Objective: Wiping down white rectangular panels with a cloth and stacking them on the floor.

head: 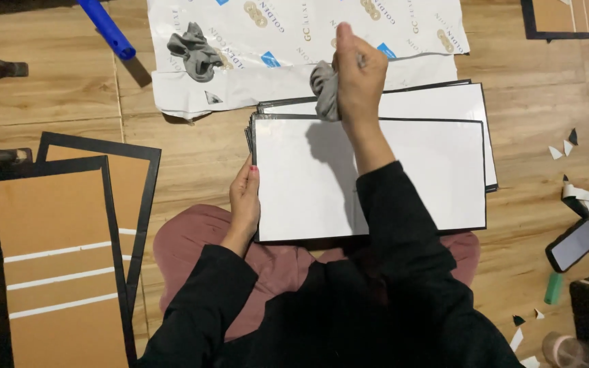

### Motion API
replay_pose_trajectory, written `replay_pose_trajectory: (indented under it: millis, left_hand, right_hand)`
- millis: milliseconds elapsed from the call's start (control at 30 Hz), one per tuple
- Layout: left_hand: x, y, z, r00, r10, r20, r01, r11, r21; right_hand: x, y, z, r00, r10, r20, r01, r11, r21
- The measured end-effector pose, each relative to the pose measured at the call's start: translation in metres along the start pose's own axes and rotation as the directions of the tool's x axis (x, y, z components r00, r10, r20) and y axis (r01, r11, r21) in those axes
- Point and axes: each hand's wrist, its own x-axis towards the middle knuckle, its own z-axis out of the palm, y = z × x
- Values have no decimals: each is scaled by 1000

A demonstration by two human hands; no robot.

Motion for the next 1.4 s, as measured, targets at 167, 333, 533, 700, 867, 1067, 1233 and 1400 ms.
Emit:
replay_pose_trajectory:
  millis: [167, 333, 533, 700, 867, 1067, 1233, 1400]
  left_hand:
    - [5, -12, -3, 1000, 1, -1, -1, 1000, 1]
    - [3, -6, 0, 1000, -5, 3, 5, 1000, -21]
    - [10, -18, -5, 1000, 7, 10, -6, 989, -148]
    - [7, -3, -4, 999, 34, 22, -32, 997, -74]
    - [11, -11, -8, 999, 11, 31, -9, 997, -80]
    - [4, -15, -18, 974, -226, 29, 227, 945, -237]
    - [23, -63, -29, 978, -208, -4, 207, 977, -48]
    - [-6, 5, -2, 997, -76, -32, 80, 977, 199]
  right_hand:
    - [-76, 34, 31, 871, -246, 425, 451, 745, -492]
    - [-50, 40, 10, 984, 60, 168, -51, 997, -60]
    - [-131, -2, 11, 830, -478, 286, 557, 742, -374]
    - [-135, -6, 0, 935, -204, 289, 260, 950, -171]
    - [-155, -6, -41, 894, -343, 286, 437, 806, -398]
    - [-163, 9, -46, 928, -38, 370, 161, 938, -307]
    - [-90, -44, -30, 983, -31, 180, 30, 1000, 11]
    - [-85, -25, 43, 808, -531, 254, 587, 698, -410]
